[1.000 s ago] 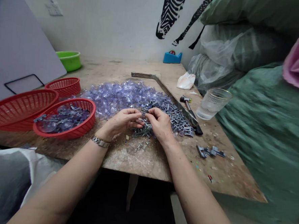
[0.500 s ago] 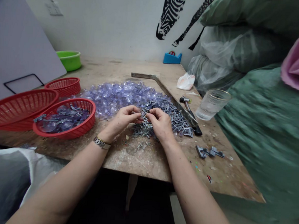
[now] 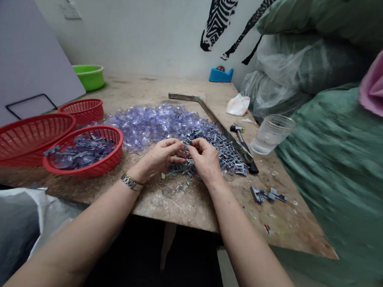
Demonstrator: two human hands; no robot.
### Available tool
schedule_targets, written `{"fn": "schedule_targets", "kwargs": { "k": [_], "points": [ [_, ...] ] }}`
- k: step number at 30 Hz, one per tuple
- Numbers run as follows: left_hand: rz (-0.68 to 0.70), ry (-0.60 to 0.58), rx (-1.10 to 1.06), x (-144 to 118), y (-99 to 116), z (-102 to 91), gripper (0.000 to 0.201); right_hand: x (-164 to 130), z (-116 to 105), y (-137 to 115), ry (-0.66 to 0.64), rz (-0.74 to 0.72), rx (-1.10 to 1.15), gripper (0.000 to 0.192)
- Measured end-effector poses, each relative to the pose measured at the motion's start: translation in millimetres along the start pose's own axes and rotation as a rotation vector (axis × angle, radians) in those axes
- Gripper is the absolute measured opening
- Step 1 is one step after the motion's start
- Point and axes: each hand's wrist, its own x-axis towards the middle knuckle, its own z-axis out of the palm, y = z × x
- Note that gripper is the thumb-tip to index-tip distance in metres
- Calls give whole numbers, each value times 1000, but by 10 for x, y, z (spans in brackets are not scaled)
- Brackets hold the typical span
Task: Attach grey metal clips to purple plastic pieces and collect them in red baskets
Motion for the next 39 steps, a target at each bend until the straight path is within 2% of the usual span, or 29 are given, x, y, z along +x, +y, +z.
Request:
{"fn": "schedule_targets", "kwargs": {
  "k": [4,7,10,15,23,31,39],
  "points": [
    [-89,-22,-128,7,29,-25,29,-3,14,-1,-5,-12,5,17],
    [-140,-27,-185,27,29,-48,21,-5,19,-2,-24,-22,-16,16],
    [-129,-11,-199,35,22,-58,15,-2,18,-2,-19,-12,-8,18],
    [-107,6,-151,22,7,-52,18,10,9,13,1,13,24,19],
    [78,89,40,72,-86,-34,14,28,-2,12,25,47,82,20],
    [256,171,238,74,-71,-43,10,29,-18,-16,36,43,71,17],
    [436,276,624,93,-54,-66,16,0,-24,-6,6,-7,-40,13]
  ]
}}
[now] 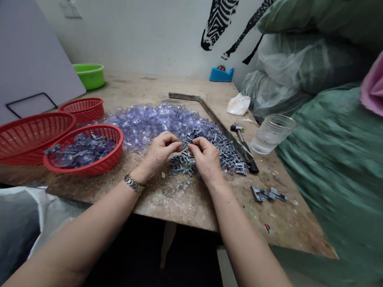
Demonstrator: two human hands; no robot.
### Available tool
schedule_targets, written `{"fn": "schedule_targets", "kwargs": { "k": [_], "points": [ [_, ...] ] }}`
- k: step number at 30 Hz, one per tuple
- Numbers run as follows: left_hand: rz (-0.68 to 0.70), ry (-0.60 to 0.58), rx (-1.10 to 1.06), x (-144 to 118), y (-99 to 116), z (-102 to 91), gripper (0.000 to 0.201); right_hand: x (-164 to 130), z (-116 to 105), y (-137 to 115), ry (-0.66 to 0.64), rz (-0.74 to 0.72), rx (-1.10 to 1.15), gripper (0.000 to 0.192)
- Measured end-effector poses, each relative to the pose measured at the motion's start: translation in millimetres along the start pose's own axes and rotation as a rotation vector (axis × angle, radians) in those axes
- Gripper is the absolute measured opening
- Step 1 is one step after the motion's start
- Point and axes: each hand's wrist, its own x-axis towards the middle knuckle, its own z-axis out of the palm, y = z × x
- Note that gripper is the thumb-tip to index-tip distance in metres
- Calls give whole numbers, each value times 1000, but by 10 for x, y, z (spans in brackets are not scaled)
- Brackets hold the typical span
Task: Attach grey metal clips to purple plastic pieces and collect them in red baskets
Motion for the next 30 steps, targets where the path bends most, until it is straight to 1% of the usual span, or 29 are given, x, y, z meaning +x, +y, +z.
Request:
{"fn": "schedule_targets", "kwargs": {
  "k": [3,7,11,13,17,20,25,30],
  "points": [
    [43,11,56,1,4,2,17,-4,0,2,-4,-4,-8,13],
    [76,23,70,-2,3,4,17,-1,1,8,-6,-7,-12,13],
    [59,30,31,-6,10,10,17,3,0,7,-8,-9,-16,13],
    [-25,15,-89,-12,22,17,15,2,-1,1,-5,-15,-30,13],
    [-300,-39,-495,-28,65,19,11,-2,-4,-12,-7,-17,-33,13],
    [-427,-53,-644,-25,90,-3,12,-5,-4,-15,-13,-34,-30,13],
    [-513,-63,-764,1,57,-28,17,-10,1,-13,-32,-49,-11,13],
    [-528,-86,-792,0,20,-27,15,-13,9,-13,-46,-49,-7,13]
  ]
}}
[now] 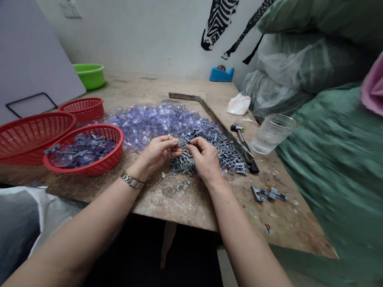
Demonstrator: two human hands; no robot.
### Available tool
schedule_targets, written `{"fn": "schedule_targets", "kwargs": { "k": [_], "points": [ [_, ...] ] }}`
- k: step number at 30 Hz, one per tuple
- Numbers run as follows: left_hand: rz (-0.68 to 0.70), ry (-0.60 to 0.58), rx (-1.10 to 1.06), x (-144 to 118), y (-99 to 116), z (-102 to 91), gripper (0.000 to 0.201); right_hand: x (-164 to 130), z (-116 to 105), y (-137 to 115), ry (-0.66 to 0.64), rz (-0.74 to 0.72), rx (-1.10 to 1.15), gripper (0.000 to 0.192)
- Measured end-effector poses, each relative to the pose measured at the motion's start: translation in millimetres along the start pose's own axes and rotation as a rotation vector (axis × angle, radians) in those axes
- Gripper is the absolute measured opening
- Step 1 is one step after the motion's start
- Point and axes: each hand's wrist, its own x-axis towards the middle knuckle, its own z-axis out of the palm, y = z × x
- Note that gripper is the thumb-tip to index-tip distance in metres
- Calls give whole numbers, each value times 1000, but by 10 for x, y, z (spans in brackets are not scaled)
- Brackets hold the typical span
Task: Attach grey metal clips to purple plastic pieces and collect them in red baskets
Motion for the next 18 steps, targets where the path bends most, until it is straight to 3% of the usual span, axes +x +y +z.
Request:
{"fn": "schedule_targets", "kwargs": {
  "k": [18],
  "points": [
    [-72,-34,32,-31,44,31,13,-16,5,-49,4,-32,-95,13]
  ]
}}
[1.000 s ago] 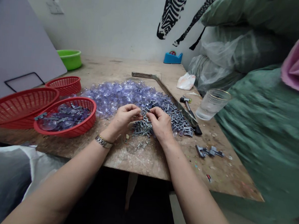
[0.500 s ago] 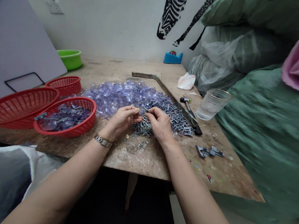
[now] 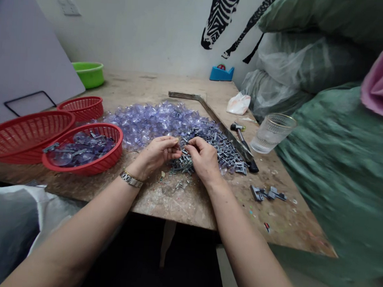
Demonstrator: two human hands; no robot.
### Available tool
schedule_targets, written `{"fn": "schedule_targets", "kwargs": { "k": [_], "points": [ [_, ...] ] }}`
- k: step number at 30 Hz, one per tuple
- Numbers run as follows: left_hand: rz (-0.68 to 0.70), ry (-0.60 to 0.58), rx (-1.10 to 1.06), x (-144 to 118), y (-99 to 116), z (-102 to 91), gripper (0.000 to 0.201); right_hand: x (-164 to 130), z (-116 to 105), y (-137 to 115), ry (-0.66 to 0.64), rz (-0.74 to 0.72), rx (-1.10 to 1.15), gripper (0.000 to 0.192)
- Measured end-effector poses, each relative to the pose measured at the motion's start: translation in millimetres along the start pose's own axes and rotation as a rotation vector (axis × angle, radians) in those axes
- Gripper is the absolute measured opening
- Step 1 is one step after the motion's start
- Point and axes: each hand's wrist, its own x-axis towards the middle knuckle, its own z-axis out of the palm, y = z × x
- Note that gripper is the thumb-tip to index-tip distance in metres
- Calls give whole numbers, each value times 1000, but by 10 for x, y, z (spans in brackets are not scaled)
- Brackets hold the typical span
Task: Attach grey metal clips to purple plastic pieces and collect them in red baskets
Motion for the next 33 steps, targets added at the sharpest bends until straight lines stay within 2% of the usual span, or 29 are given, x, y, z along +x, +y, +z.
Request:
{"fn": "schedule_targets", "kwargs": {
  "k": [7,13,18,25,29,33],
  "points": [
    [34,-2,53,2,-9,2,16,-6,1,15,-14,-12,-32,13],
    [53,-70,154,-4,10,-25,15,-7,-16,-13,-34,-2,-23,12],
    [22,-106,143,-7,24,-55,16,-11,-10,-21,-67,-31,19,11],
    [17,-63,185,-29,-4,25,23,-6,15,8,-71,-10,41,11],
    [65,-59,263,-53,-17,53,29,-2,22,27,-64,10,51,12],
    [98,-72,322,-59,-32,49,26,10,44,54,-46,57,170,12]
  ]
}}
